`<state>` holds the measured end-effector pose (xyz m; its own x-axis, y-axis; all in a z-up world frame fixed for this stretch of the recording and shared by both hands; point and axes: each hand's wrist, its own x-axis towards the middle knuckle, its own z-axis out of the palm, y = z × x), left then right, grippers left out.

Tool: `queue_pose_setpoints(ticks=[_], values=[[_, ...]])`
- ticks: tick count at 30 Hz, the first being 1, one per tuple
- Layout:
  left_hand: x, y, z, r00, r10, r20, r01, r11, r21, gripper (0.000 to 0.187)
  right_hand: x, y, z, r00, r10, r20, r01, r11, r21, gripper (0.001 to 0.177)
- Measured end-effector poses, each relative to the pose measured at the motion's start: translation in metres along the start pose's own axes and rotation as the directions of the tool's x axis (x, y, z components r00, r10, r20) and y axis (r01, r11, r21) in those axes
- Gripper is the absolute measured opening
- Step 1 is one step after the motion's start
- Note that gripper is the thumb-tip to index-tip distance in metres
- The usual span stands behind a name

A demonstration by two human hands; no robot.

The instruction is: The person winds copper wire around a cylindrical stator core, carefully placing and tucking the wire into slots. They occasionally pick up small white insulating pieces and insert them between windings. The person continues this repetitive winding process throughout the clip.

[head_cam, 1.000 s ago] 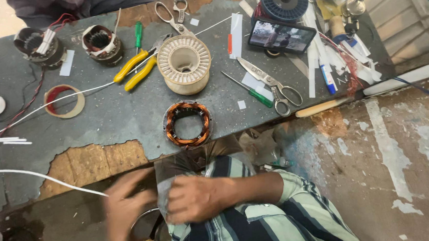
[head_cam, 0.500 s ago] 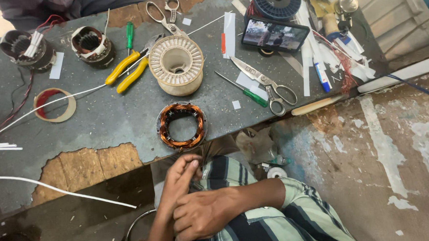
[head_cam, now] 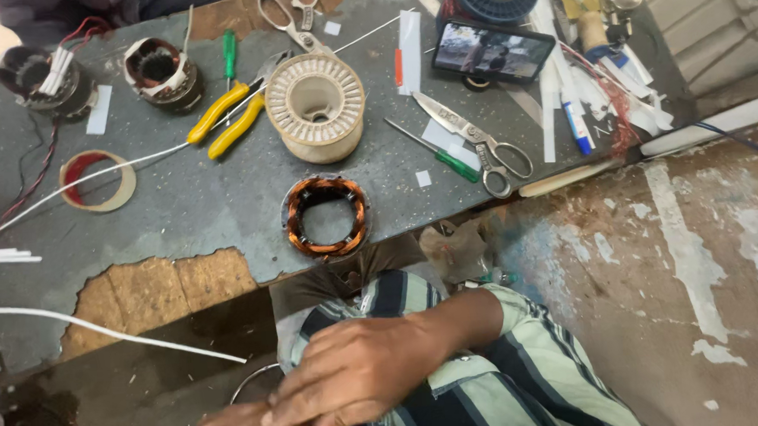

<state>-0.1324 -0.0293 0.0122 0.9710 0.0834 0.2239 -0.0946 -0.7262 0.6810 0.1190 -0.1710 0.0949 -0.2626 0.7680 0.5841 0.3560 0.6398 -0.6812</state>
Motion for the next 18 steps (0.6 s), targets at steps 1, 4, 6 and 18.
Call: queue_pose_setpoints(ticks=[1, 4, 6, 18], values=[[-0.003, 0.001, 0.000, 1.000, -0.007, -0.006, 0.007, 1.000, -0.001, 0.015, 0.001, -0.005, -0.005, 1.000, -0.002, 0.020, 0.002, 0.999, 0.036, 0.042], [-0.007, 0.003, -0.003, 0.998, -0.057, -0.035, 0.057, 0.998, -0.008, 0.016, 0.002, -0.016, -0.025, 0.994, -0.052, 0.092, 0.037, 0.987, 0.159, 0.028], [-0.003, 0.001, -0.006, 0.995, -0.085, -0.055, 0.085, 0.996, -0.005, 0.016, 0.001, -0.020, -0.041, 0.986, -0.100, 0.135, 0.064, 0.967, 0.247, 0.021], [-0.017, 0.019, -0.025, 0.894, -0.400, -0.202, 0.401, 0.915, -0.042, 0.022, -0.011, -0.008, -0.055, 0.959, -0.262, -0.108, 0.265, 0.693, 0.671, 0.026]])
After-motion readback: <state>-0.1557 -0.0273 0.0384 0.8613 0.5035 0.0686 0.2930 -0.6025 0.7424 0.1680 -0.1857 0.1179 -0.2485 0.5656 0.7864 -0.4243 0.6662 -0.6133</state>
